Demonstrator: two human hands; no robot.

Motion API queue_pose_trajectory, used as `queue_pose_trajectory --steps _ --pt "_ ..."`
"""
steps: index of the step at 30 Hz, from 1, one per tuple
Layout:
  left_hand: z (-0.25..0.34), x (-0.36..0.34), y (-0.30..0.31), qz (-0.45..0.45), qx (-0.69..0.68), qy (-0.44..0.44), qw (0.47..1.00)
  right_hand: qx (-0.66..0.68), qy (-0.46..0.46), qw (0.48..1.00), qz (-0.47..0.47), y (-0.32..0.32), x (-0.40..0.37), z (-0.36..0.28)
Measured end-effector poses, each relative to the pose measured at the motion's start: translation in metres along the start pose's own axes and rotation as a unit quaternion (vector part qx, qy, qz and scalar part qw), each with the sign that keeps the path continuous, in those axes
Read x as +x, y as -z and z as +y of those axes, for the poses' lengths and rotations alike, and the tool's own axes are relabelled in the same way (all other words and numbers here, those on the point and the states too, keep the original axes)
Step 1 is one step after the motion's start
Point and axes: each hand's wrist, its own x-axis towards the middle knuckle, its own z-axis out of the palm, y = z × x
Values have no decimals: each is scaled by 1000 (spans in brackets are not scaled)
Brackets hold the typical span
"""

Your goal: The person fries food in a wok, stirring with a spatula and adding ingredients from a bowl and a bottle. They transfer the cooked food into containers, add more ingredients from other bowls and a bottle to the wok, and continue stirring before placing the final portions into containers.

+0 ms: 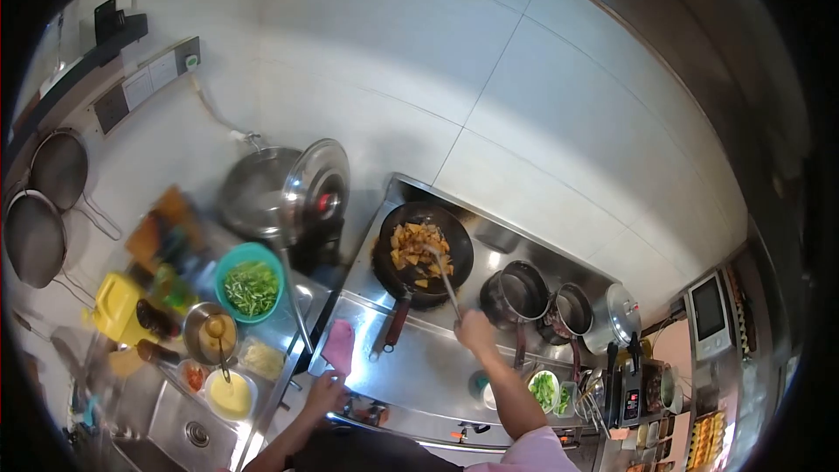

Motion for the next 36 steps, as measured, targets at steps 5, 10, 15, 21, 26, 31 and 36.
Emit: queue_pose_trajectory --steps 5,10,15,21,26,31,36 --pt "-10 -3 4 -12 -19 6 1000 -22 -2 1000 4 -38 35 5" --pt "-20 -25 33 40 -14 -39 998 59 48 997 7 2 -26 9" --pt "-58 -36 65 193 -100 -24 976 418 -52 901 103 -24 -58 8" --pt "-86 -17 91 340 -212 27 916 418 -98 903 0 -57 -66 46" --pt "-90 3 108 368 -225 9 902 572 -154 794 -137 7 -99 -1" --pt "-74 10 100 389 -267 -45 880 541 -136 783 -276 33 -120 -41" --pt "-90 16 97 418 -196 -110 880 377 4 838 -395 31 -136 -91"
